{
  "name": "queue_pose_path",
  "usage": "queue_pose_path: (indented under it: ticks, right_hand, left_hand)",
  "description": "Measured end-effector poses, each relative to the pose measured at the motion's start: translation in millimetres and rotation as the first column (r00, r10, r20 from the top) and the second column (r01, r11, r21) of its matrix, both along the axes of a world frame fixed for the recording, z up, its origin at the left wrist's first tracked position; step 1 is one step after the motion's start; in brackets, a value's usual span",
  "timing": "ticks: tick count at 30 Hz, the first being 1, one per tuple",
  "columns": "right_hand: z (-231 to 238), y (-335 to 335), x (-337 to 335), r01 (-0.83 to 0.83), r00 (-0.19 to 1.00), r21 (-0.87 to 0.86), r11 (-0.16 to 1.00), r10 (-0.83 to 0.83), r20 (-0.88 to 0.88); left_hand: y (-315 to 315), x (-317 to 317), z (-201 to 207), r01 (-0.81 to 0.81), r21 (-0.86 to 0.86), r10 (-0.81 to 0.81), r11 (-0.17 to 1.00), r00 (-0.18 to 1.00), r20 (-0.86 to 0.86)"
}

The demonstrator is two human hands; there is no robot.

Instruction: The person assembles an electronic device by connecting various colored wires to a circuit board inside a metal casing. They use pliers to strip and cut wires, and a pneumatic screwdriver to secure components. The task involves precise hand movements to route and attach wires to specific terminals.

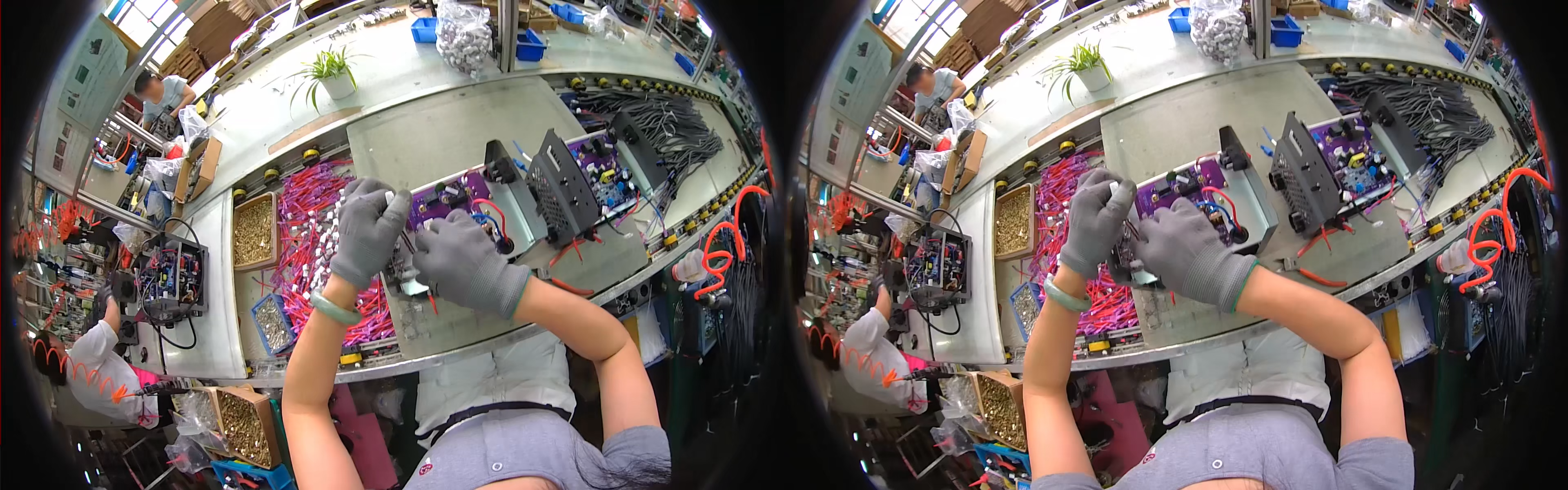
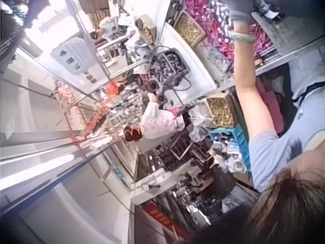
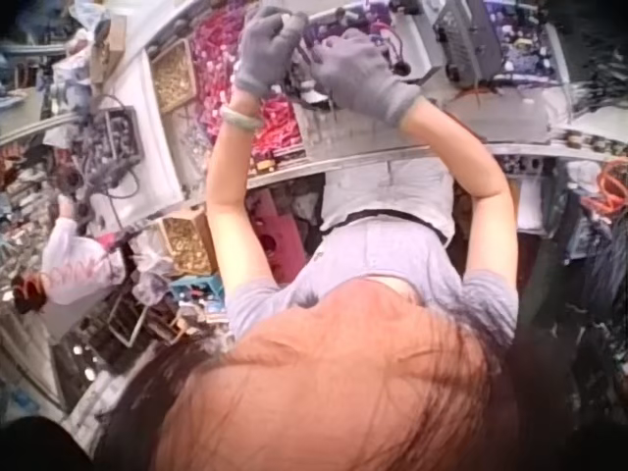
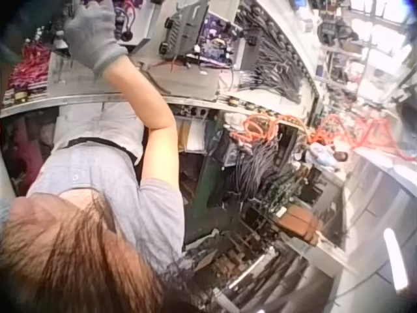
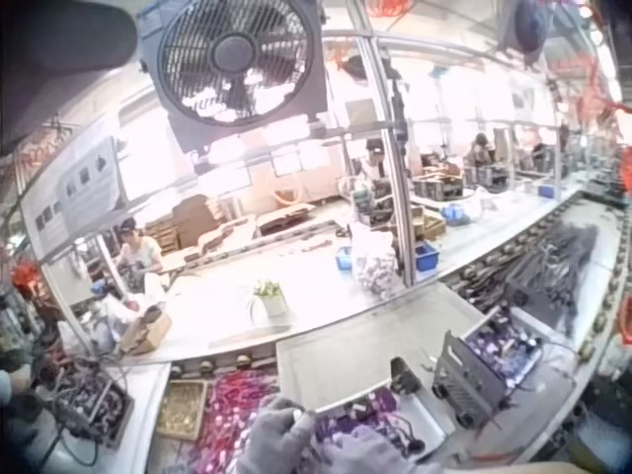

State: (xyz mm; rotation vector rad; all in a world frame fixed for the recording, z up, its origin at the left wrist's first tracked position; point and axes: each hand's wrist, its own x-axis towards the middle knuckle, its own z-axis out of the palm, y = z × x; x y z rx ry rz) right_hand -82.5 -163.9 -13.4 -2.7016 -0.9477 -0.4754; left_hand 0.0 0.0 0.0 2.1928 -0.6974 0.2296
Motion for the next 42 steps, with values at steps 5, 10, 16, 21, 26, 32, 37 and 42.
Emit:
queue_pose_path:
  ticks: [5,10,16,21,26,32,37,42]
  right_hand:
    - [-0.1,-7.8,11.1,-0.136,0.991,0.037,0.990,0.136,0.009]
    - [-12.2,-6.4,7.6,-0.062,0.997,0.066,0.996,0.059,0.047]
    - [3.3,-16.7,16.7,0.072,0.984,0.360,0.930,-0.124,0.124]
    - [-3.7,9.2,25.9,0.168,0.981,0.259,0.951,-0.136,-0.137]
    - [-13.9,17.0,24.5,0.210,0.978,0.369,0.906,-0.200,-0.065]
    - [-14.8,22.0,25.6,0.214,0.976,0.340,0.916,-0.185,-0.116]
    - [-9.0,19.2,28.0,0.379,0.922,0.354,0.855,-0.315,-0.225]
    - [-23.6,17.3,33.3,0.348,0.937,0.486,0.802,-0.315,-0.152]
  left_hand:
    - [-18.9,-2.5,-3.4,-0.064,-0.071,0.061,0.995,0.997,-0.041]
    - [-13.3,-0.1,-16.0,-0.053,-0.094,0.057,0.994,0.998,0.041]
    - [-4.8,2.5,-10.7,-0.023,-0.165,0.036,0.986,0.996,0.076]
    - [-2.3,-0.3,-9.7,-0.027,-0.115,0.043,0.993,0.989,0.143]
    - [-4.4,-0.2,-7.9,-0.007,-0.123,0.020,0.992,0.994,0.105]
    - [2.3,-0.5,-9.3,0.019,-0.256,-0.001,0.966,0.998,0.069]
    - [-2.8,-0.4,-17.7,-0.026,-0.267,0.037,0.963,0.999,0.034]
    - [-5.3,4.6,-19.5,0.004,-0.283,-0.005,0.959,1.000,-0.003]
